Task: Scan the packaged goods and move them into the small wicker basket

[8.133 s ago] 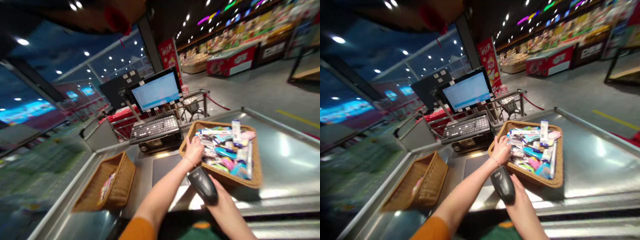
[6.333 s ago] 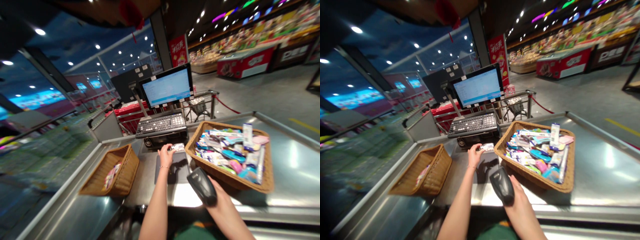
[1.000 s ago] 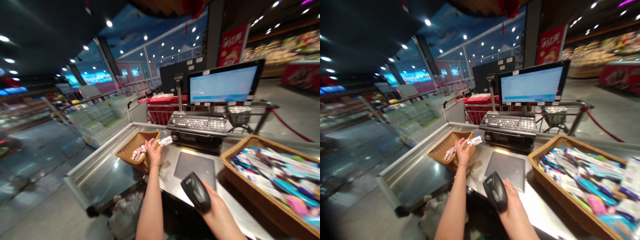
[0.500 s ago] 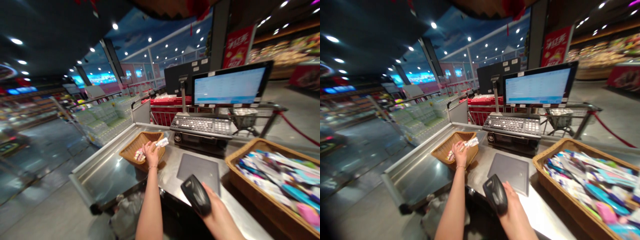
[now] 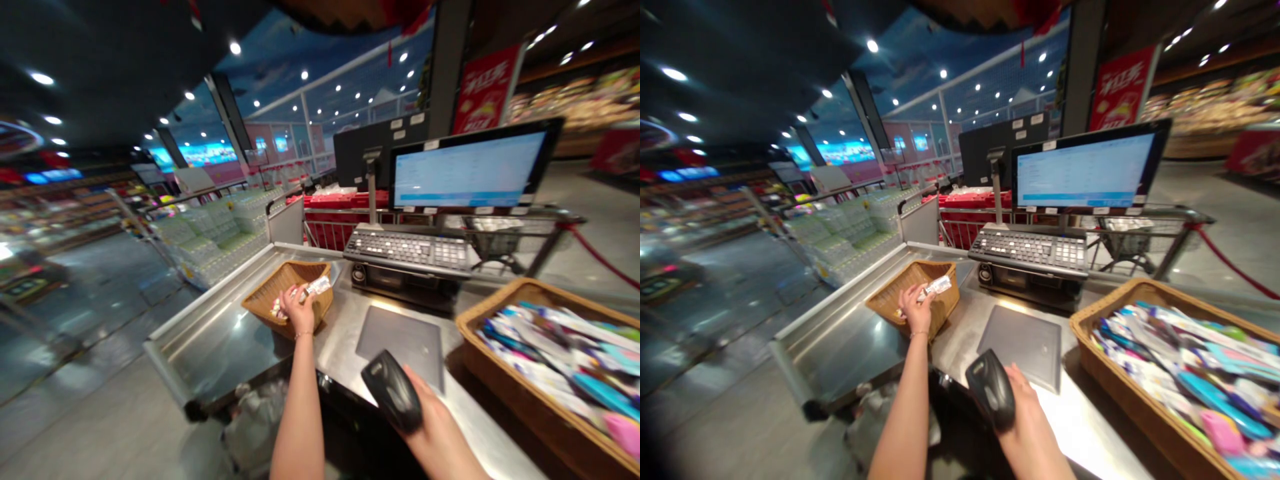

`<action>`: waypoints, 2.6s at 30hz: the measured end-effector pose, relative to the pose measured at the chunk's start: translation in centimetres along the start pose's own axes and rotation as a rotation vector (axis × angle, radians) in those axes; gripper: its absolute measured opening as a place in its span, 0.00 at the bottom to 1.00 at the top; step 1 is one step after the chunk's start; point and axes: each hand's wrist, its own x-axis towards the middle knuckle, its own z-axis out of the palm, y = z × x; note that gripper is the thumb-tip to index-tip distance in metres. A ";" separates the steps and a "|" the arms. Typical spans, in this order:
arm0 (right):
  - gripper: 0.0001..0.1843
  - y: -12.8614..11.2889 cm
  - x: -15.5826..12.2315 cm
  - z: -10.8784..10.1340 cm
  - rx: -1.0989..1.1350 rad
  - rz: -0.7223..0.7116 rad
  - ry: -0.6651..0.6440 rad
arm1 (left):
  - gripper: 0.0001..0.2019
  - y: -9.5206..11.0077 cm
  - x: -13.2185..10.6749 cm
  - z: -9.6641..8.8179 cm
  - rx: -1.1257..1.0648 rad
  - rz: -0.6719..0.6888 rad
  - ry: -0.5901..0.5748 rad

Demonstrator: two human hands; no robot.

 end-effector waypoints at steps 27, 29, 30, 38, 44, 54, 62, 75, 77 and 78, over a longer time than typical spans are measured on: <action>0.26 2.0 -0.5 0.7 0.061 0.036 -0.026 | 0.19 0.2 -1.0 1.1 0.262 0.013 0.046; 0.25 2.1 -0.5 0.7 0.067 0.034 -0.029 | 0.19 0.4 -1.0 1.1 0.256 0.029 0.048; 0.25 2.1 -0.5 0.7 0.070 0.032 -0.034 | 0.19 0.6 -1.1 1.1 0.255 0.033 0.044; 0.26 2.0 -0.5 0.6 0.089 0.076 -0.014 | 0.19 2.2 -2.1 1.6 0.238 0.034 -0.009; 0.24 1.4 -0.7 0.0 0.096 0.085 -0.017 | 0.20 3.2 -2.6 2.0 0.222 0.019 -0.047; 0.25 1.0 -0.7 -0.6 0.099 0.095 -0.038 | 0.20 3.9 -3.2 2.7 0.207 0.026 -0.089; 0.27 0.3 -0.6 -1.0 0.119 0.152 0.001 | 0.21 4.6 -3.8 3.0 0.196 0.045 -0.112; 0.28 0.3 -0.8 -1.3 0.140 0.163 0.037 | 0.21 6.2 -4.7 3.6 0.180 0.065 -0.145; 0.27 0.2 -0.8 -1.4 0.155 0.157 0.046 | 0.20 6.5 -5.0 3.8 0.170 0.075 -0.149; 0.26 0.2 -0.8 -1.5 0.160 0.154 0.046 | 0.20 6.6 -5.2 3.8 0.164 0.080 -0.153</action>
